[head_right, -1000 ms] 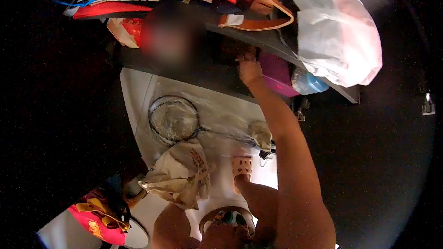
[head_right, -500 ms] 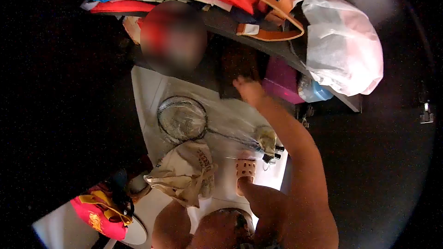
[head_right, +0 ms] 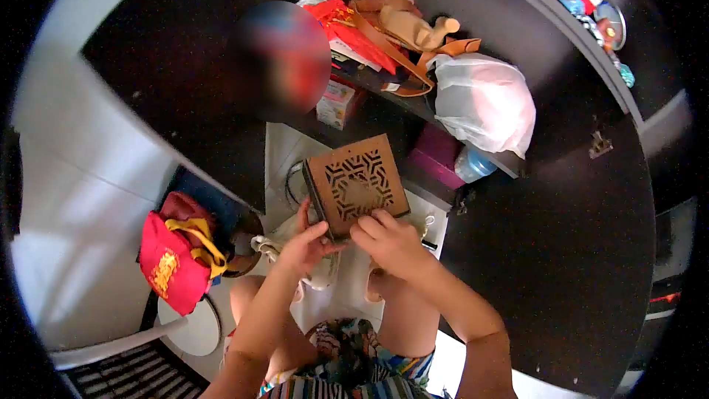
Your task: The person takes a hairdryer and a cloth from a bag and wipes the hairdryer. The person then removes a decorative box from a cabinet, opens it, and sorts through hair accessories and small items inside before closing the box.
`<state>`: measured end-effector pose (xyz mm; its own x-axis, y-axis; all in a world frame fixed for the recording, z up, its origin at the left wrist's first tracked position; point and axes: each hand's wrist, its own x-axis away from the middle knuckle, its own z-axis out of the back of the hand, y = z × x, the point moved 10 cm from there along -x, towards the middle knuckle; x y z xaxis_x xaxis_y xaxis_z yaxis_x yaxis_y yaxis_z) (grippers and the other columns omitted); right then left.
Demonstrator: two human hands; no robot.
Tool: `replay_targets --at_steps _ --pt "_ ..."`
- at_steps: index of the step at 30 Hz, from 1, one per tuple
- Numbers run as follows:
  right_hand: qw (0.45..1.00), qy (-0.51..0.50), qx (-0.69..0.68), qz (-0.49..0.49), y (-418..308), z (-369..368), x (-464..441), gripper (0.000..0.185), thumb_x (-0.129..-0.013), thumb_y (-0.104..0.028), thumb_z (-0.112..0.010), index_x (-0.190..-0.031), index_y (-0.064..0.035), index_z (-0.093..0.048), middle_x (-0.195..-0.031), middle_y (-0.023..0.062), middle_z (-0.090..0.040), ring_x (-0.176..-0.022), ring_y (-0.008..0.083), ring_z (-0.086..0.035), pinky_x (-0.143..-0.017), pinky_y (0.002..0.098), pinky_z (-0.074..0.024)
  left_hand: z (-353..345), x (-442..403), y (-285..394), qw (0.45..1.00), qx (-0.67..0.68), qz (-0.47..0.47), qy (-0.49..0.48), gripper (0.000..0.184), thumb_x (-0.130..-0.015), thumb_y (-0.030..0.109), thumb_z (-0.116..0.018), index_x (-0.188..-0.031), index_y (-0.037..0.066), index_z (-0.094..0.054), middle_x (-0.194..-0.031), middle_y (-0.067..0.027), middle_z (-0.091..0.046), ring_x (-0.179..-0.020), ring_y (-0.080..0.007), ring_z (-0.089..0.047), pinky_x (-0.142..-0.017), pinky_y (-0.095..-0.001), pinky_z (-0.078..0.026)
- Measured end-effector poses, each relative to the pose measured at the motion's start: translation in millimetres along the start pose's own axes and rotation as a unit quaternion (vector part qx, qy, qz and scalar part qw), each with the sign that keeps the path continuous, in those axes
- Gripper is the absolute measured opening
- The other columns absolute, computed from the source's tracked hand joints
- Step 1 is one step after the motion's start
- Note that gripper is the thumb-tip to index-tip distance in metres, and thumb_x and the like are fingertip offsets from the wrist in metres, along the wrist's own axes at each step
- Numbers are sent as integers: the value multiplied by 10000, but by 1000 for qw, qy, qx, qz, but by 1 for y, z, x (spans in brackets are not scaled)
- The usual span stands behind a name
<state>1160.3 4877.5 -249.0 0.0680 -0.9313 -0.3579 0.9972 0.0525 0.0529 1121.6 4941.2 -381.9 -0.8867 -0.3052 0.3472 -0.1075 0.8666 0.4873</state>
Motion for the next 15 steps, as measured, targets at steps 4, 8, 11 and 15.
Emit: replay_targets --at_steps 4,8,11,15 --pt "999 18 5 27 -48 35 10 262 -583 -127 -560 -844 -117 -568 -836 -7 -521 -778 157 -530 -507 231 -452 -20 46 13 983 -87 -151 -54 954 -704 44 -628 -1327 283 54 -1306 -83 -249 -1160 -248 -341 -862 -388 -388" --pt "996 28 -54 63 -88 65 10 256 -589 -129 -584 -844 -110 -593 -831 8 -536 -792 170 -524 -615 284 -447 -7 93 -1 991 11 -132 -30 952 -676 -8 -586 -1337 264 43 -1321 -77 -238 -1188 -253 -310 -897 -396 -360" --pt "982 93 -160 -37 -75 106 5 400 -621 -206 -686 -991 -111 -567 -957 56 -531 -920 240 -490 -786 348 -404 -11 135 -2 979 84 -171 -73 937 -663 -5 -588 -1343 255 1 -1325 -75 -241 -1203 -262 -294 -935 -399 -324" --pt "917 124 -315 -210 -36 127 -11 481 -634 -153 -688 -1068 -33 -517 -1012 133 -506 -931 288 -493 -785 352 -416 -1 162 -9 973 47 -213 -74 949 -641 -1 -609 -1351 216 -19 -1345 -68 -219 -1238 -253 -237 -994 -392 -243"
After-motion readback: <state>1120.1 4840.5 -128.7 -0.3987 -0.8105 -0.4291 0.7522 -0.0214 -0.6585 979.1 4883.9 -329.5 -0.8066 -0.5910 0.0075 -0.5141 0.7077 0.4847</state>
